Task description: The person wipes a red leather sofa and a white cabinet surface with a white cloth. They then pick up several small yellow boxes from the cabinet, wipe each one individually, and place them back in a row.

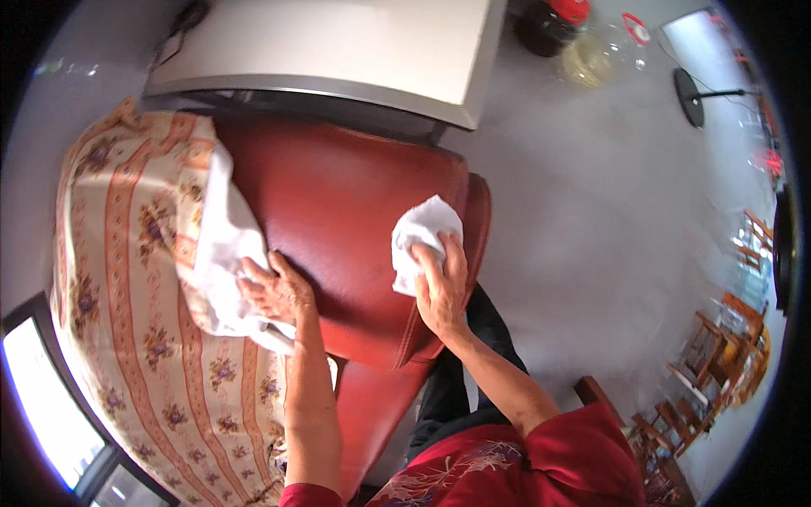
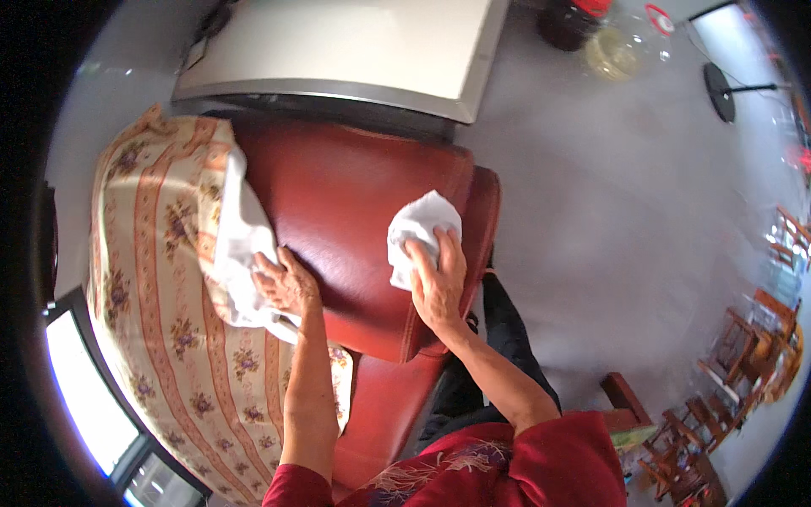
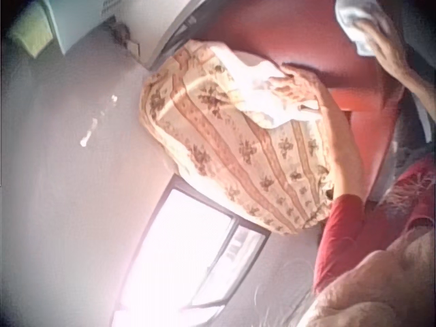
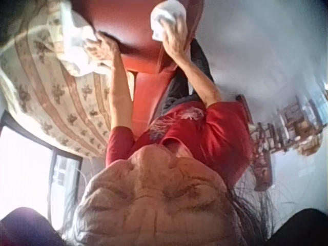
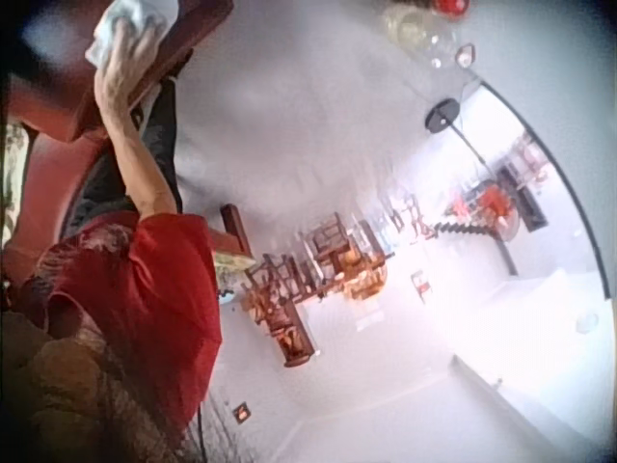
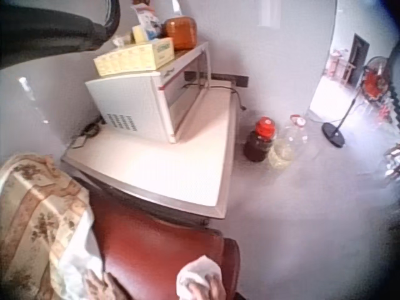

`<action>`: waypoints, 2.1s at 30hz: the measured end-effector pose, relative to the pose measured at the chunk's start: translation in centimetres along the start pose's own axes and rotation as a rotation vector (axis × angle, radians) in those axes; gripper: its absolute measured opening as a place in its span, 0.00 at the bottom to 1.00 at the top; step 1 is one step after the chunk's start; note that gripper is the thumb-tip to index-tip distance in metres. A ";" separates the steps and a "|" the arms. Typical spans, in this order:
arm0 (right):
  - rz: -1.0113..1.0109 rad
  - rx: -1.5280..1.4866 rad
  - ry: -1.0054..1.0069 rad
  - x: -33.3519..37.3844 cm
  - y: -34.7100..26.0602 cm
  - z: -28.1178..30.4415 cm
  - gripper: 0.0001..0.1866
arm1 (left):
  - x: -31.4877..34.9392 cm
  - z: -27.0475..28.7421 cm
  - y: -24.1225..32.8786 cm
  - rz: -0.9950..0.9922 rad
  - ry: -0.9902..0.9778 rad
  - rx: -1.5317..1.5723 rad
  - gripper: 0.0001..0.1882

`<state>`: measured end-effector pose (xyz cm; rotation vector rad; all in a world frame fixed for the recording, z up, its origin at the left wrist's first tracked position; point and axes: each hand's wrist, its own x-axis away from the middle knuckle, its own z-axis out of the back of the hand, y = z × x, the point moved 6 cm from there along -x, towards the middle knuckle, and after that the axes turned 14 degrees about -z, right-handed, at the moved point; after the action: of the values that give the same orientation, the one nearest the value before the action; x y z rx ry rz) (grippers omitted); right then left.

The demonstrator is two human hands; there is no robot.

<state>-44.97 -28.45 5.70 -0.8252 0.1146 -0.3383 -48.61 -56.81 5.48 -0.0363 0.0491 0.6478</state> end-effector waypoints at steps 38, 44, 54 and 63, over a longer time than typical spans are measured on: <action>1.475 0.701 -0.524 22.1 -9.0 -16.7 0.21 | -9.1 -4.2 -11.1 -0.276 -0.156 0.550 0.46; 1.519 0.569 -0.489 23.2 -2.6 -9.1 0.20 | -9.1 -4.7 -11.9 -0.317 -0.108 0.514 0.44; 0.615 0.260 -0.166 2.3 -7.0 -3.6 0.19 | -9.4 -4.5 -11.8 -0.345 -0.126 0.301 0.41; -0.178 -0.189 0.233 4.8 5.8 -0.1 0.28 | -1.6 0.7 2.1 -0.734 0.207 0.269 0.31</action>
<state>-39.04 -26.50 1.51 -0.9841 0.2945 -0.5985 -51.17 -56.03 6.19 0.1346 0.3076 -0.1020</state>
